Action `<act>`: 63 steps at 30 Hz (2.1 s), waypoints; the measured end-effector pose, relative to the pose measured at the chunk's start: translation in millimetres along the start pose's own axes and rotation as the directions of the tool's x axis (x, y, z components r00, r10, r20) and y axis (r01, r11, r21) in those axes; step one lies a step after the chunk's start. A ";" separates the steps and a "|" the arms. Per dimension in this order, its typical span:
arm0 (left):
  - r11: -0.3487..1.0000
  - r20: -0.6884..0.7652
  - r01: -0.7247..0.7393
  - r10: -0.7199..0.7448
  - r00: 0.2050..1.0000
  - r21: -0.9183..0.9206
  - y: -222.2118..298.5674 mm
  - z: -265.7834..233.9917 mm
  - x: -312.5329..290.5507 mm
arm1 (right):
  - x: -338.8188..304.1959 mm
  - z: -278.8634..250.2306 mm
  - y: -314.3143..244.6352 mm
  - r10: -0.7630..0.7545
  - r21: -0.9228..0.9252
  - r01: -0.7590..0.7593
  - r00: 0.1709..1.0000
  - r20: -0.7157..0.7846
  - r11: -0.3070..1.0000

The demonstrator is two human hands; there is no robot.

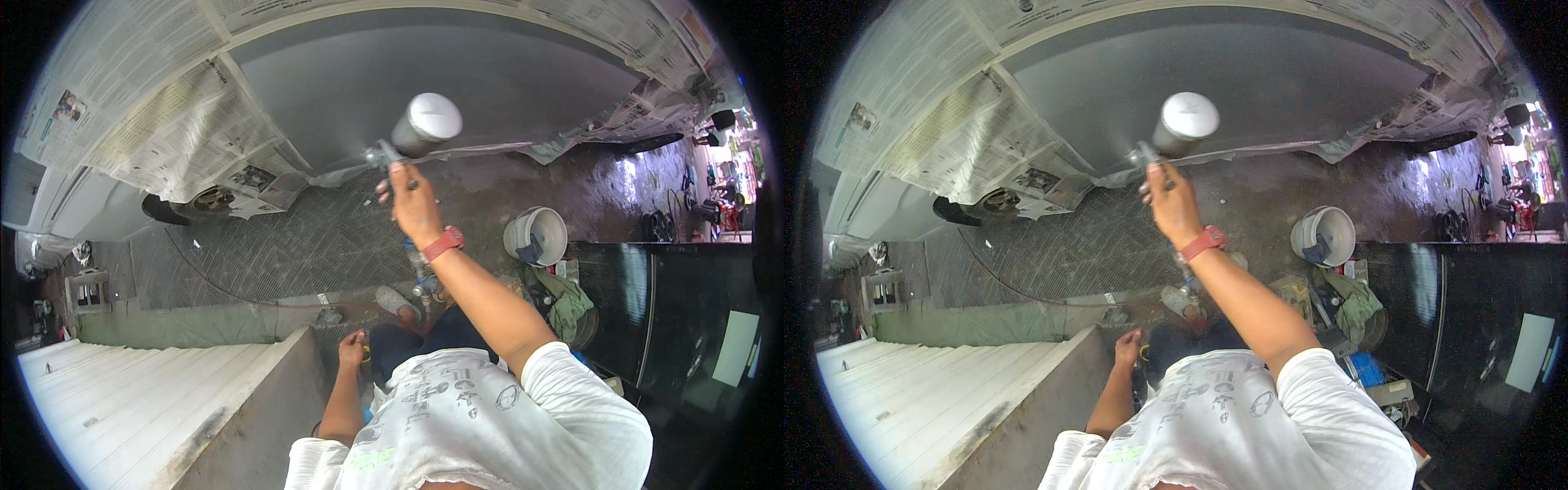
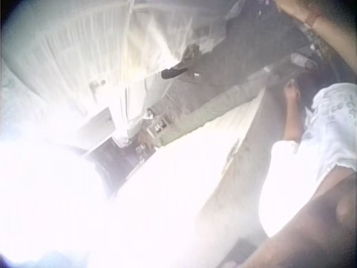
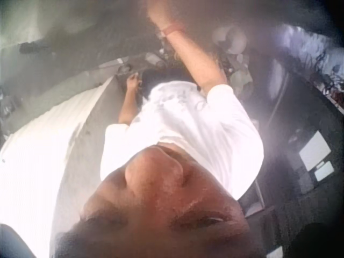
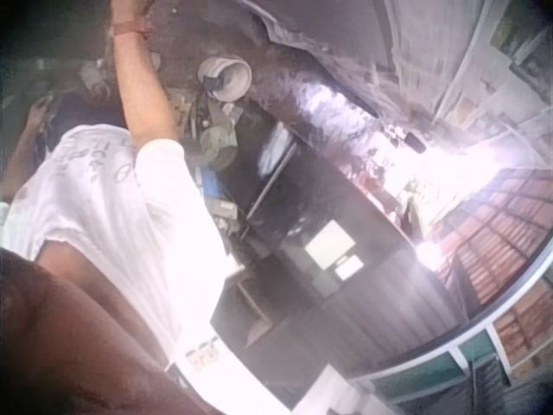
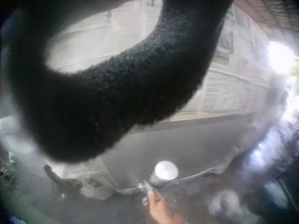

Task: The person applies masking tape along the edge of a car bumper, then uses a spray gun to apply paint to the taped area. The person handles tape and a spray gun while working on the vehicle's front bumper.

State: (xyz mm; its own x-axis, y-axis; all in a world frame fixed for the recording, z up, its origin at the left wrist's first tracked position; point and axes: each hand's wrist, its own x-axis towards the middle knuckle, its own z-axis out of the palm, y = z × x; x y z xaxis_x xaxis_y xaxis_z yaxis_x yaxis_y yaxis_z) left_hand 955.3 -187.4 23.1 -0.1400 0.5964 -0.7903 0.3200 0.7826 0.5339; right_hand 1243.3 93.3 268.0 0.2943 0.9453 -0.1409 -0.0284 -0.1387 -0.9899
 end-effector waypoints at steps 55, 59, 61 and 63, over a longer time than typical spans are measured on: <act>0.988 0.004 0.074 -0.075 0.997 0.133 -17.8 -4.2 -11.9 | -1.0 18.8 42.0 -0.067 -0.061 0.084 0.968 0.240 0.995; 0.989 0.015 0.046 -0.049 0.999 0.139 -24.8 -8.8 -5.4 | 4.9 -47.7 65.8 -0.093 -0.045 0.089 0.991 -0.097 0.995; 0.990 0.041 0.008 -0.014 0.999 0.141 -24.5 -11.2 -2.9 | 5.1 -91.9 66.2 -0.087 -0.065 0.073 0.964 -0.252 0.995; 0.988 0.052 -0.009 0.001 0.999 0.153 -17.0 -9.7 -5.7 | 0.8 -134.9 68.6 -0.072 -0.083 0.044 0.925 -0.372 0.996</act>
State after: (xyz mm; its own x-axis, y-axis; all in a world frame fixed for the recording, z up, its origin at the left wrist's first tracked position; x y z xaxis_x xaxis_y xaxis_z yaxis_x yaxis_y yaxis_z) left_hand 941.6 -202.4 21.5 -0.0909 0.5870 -0.8044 0.4611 0.7408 0.4885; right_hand 1370.4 44.7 201.8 0.6298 0.7749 -0.0541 0.0639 -0.1212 -0.9906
